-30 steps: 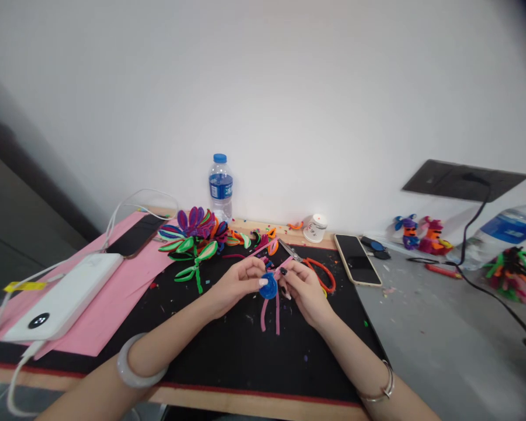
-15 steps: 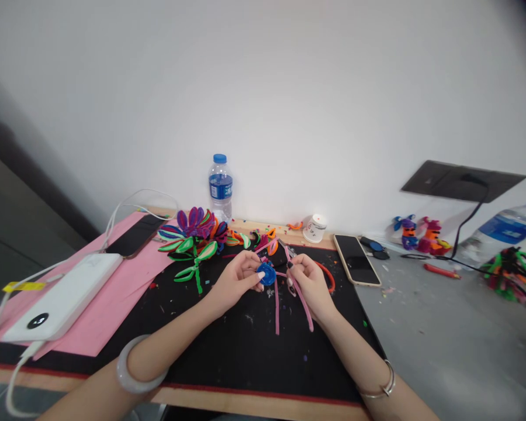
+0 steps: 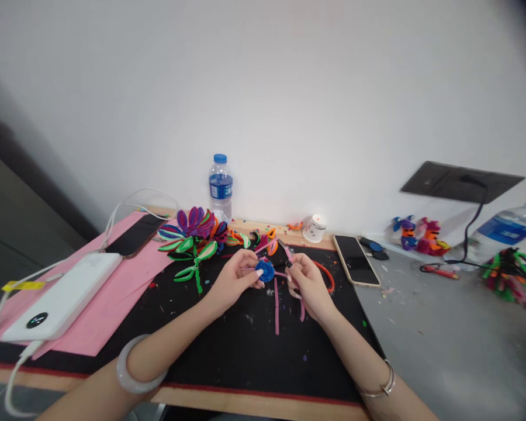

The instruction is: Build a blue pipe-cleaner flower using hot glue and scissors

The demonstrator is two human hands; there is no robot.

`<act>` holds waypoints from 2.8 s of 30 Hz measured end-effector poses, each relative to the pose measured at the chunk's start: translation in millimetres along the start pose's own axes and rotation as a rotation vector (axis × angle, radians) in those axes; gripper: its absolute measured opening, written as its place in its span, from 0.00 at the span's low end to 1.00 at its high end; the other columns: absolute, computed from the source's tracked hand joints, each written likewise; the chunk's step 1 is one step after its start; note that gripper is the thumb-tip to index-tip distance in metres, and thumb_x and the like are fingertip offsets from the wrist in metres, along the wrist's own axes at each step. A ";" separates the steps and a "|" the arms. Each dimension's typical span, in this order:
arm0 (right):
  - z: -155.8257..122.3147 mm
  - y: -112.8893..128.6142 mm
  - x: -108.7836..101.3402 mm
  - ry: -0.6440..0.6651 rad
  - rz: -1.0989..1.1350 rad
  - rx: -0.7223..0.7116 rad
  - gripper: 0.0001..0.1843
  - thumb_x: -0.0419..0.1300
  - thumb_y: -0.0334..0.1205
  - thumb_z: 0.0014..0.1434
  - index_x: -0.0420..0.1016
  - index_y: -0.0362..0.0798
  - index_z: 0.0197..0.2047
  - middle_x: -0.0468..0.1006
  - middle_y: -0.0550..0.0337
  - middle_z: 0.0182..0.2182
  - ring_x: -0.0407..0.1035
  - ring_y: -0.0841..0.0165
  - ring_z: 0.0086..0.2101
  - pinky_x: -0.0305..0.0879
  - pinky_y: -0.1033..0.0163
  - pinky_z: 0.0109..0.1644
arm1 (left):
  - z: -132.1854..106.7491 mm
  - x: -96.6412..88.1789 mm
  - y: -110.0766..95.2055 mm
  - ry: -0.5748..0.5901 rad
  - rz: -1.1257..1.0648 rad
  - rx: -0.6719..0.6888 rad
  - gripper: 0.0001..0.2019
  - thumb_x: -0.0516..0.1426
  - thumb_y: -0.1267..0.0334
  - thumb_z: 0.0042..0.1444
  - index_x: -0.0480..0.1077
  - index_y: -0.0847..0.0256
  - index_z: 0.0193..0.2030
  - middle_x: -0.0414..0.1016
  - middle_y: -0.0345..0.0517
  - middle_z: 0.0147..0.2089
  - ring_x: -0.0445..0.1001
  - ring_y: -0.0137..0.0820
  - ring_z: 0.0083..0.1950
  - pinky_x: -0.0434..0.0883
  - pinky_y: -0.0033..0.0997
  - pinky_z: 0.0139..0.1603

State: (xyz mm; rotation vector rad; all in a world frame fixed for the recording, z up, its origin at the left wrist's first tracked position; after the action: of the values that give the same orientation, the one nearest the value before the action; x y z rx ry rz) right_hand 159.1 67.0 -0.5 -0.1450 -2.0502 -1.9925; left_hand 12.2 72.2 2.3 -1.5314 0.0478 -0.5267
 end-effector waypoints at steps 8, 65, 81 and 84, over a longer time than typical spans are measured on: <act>-6.6 -11.4 14.3 0.074 -0.101 0.111 0.13 0.64 0.43 0.46 0.68 0.45 0.32 0.55 0.75 0.14 0.42 0.83 0.12 0.37 0.73 0.14 | -1.4 2.1 -6.3 -0.048 -0.011 0.006 0.15 0.60 0.65 0.47 0.57 0.60 0.38 0.68 0.38 0.34 0.72 0.23 0.26 0.69 0.24 0.30; 3.5 1.1 -18.8 -0.132 0.153 0.016 0.11 0.57 0.46 0.53 0.68 0.46 0.30 0.66 0.67 0.17 0.45 0.82 0.12 0.36 0.73 0.14 | 0.9 -15.5 -8.5 -0.201 -0.016 0.036 0.14 0.58 0.65 0.49 0.58 0.59 0.40 0.68 0.36 0.33 0.70 0.22 0.25 0.69 0.25 0.28; 4.1 13.0 -26.3 -0.216 0.138 -0.097 0.12 0.61 0.35 0.48 0.59 0.47 0.22 0.65 0.69 0.14 0.46 0.82 0.12 0.41 0.74 0.14 | 0.6 -15.4 -9.1 -0.201 -0.015 0.033 0.14 0.58 0.65 0.49 0.58 0.59 0.40 0.67 0.36 0.33 0.70 0.22 0.25 0.68 0.25 0.28; 4.3 13.5 -27.9 -0.264 0.136 -0.089 0.12 0.61 0.32 0.44 0.58 0.47 0.22 0.63 0.71 0.14 0.45 0.82 0.11 0.41 0.74 0.14 | 0.4 -15.1 -9.1 -0.200 -0.015 0.032 0.14 0.58 0.65 0.49 0.59 0.59 0.40 0.67 0.36 0.33 0.70 0.22 0.25 0.68 0.25 0.28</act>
State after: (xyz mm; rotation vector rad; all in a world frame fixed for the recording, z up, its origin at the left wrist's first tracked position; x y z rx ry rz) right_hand 188.7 75.3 5.0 -0.5791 -2.0389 -2.0719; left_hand -3.7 78.4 6.5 -1.5469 -0.1256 -0.3818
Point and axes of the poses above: each hand's wrist, its own z-axis towards the middle knuckle, its own x-axis out of the palm, y = z × x, the point moved 7 cm from there along z, towards the middle knuckle
